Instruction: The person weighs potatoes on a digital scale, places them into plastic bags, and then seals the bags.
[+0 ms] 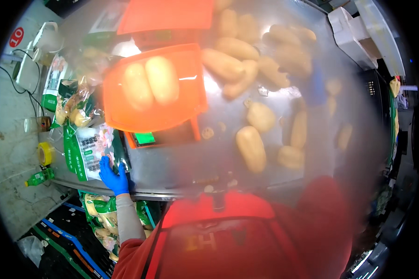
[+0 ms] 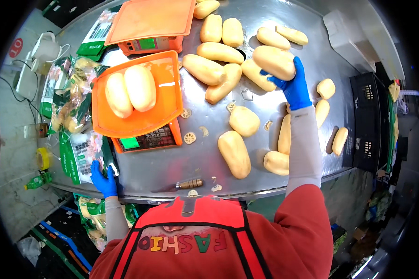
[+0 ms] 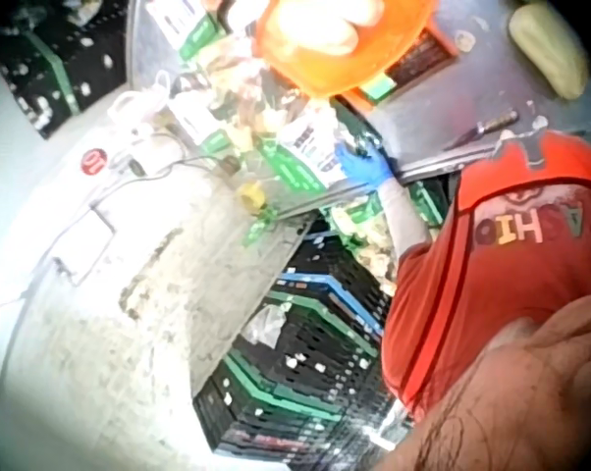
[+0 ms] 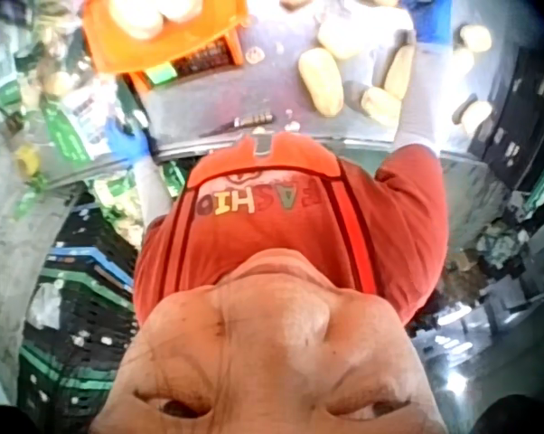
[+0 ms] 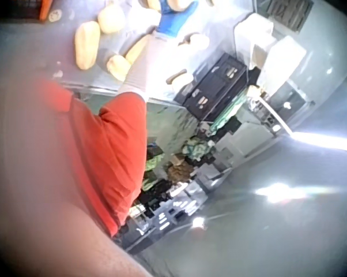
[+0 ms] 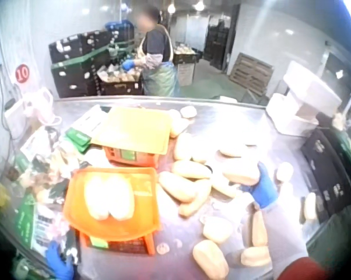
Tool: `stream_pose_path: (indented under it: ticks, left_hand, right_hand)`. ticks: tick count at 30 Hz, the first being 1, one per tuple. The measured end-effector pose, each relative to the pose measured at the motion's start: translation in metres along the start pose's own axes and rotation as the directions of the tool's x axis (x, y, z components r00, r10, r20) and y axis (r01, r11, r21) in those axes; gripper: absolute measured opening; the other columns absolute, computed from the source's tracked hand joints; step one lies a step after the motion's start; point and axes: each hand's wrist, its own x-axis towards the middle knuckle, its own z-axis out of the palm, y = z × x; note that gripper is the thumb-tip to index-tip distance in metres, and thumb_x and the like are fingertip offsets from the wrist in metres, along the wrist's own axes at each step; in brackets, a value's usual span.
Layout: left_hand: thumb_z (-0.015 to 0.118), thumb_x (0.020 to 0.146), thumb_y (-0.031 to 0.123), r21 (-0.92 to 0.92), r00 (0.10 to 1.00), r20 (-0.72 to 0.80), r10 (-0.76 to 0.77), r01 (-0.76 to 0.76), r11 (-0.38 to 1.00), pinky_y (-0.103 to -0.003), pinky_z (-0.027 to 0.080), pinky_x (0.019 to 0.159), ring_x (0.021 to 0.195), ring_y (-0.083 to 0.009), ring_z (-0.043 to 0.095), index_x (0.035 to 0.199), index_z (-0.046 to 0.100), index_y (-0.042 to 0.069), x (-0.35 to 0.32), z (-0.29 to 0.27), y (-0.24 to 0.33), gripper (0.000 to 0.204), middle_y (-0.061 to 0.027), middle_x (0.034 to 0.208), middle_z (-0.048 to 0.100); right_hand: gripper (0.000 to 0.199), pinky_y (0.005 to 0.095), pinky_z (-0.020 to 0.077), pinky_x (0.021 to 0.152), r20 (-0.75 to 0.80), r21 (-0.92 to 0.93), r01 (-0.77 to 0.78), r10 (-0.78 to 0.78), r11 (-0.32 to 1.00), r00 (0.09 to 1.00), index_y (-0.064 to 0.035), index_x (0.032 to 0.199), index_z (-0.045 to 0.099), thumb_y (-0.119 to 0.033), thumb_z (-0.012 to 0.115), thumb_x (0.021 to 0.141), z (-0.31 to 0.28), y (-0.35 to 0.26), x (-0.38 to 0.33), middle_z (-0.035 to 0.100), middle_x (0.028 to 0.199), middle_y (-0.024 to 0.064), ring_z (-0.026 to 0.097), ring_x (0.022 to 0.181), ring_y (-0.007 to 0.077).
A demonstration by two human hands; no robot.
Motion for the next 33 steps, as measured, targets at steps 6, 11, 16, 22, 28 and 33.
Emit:
stream_pose_path:
  ticks: [6, 11, 16, 22, 28, 33]
  left_hand:
    - [0.063, 0.077, 0.023, -0.042, 0.999, 0.014, 0.05, -0.05, 0.998, -0.041, 0.028, 0.096, 0.117, -0.03, 0.042, 0.123, 0.045, 0.002, 0.009, -0.014, 0.012, 0.054, -0.0146, 0.124, 0.048]
    - [0.063, 0.076, 0.008, -0.549, 0.996, -0.021, 0.084, -0.082, 0.832, -0.036, 0.034, 0.097, 0.116, -0.026, 0.042, 0.123, 0.042, -0.002, 0.021, -0.029, 0.089, 0.053, -0.0159, 0.126, 0.044]
    - [0.059, 0.075, 0.011, -0.841, 0.894, 0.291, 0.34, 0.07, 0.536, -0.035, 0.039, 0.091, 0.109, -0.0228, 0.048, 0.131, 0.034, 0.006, 0.014, -0.033, 0.183, 0.062, -0.0096, 0.131, 0.039]
    - [0.07, 0.071, 0.016, -0.883, 0.689, 0.425, 0.588, 0.174, 0.435, -0.035, 0.04, 0.09, 0.111, -0.0227, 0.047, 0.133, 0.03, 0.003, 0.0, -0.034, 0.245, 0.075, -0.013, 0.126, 0.045]
    - [0.07, 0.074, 0.019, -0.812, 0.905, 0.355, 0.234, 0.174, 0.558, -0.032, 0.04, 0.091, 0.112, -0.0237, 0.048, 0.128, 0.033, -0.002, -0.016, -0.027, 0.247, 0.069, -0.0177, 0.121, 0.048]
    - [0.055, 0.085, 0.03, -0.903, 0.837, 0.385, 0.389, 0.254, 0.347, -0.037, 0.033, 0.097, 0.121, -0.0275, 0.038, 0.134, 0.025, 0.002, -0.024, -0.019, 0.245, 0.064, -0.0175, 0.135, 0.032]
  right_hand:
    - [0.065, 0.039, 0.0489, 0.067, 0.348, 0.135, -0.172, 0.116, 0.976, 0.93, -0.0054, 0.124, 0.04, -0.057, 0.03, 0.086, 0.025, 0.032, -0.065, 0.055, 0.11, 0.0178, 0.057, 0.087, 0.0325]
    - [0.053, 0.0404, 0.0352, 0.095, 0.346, 0.016, -0.172, 0.156, 0.985, 0.925, -0.0009, 0.125, 0.04, -0.039, 0.042, 0.088, 0.037, 0.064, -0.103, 0.051, 0.118, 0.0157, 0.051, 0.104, 0.029]
    - [0.069, 0.0365, 0.0475, 0.077, 0.659, -0.293, -0.185, 0.338, 0.938, 0.672, 0.0034, 0.121, 0.044, -0.047, 0.055, 0.076, 0.109, 0.049, -0.143, 0.052, 0.117, 0.0156, 0.057, 0.093, 0.027]
    - [0.056, 0.0336, 0.0331, 0.097, 0.672, -0.427, -0.003, 0.32, 0.904, 0.668, 0.0016, 0.125, 0.041, -0.033, 0.051, 0.083, 0.116, 0.088, -0.153, 0.05, 0.119, 0.0138, 0.046, 0.112, 0.0226]
    - [0.076, 0.0311, 0.0368, 0.094, 0.262, -0.332, 0.117, -0.028, 0.936, 0.965, -0.0044, 0.137, 0.016, -0.013, 0.061, 0.077, 0.155, 0.125, -0.182, 0.047, 0.121, 0.0126, 0.045, 0.111, 0.0208]
    - [0.077, 0.0328, 0.0397, 0.092, 0.165, -0.19, 0.238, -0.208, 0.952, 0.964, -0.0042, 0.135, 0.021, -0.008, 0.066, 0.072, 0.175, 0.119, -0.19, 0.043, 0.125, 0.016, 0.047, 0.11, 0.0225]
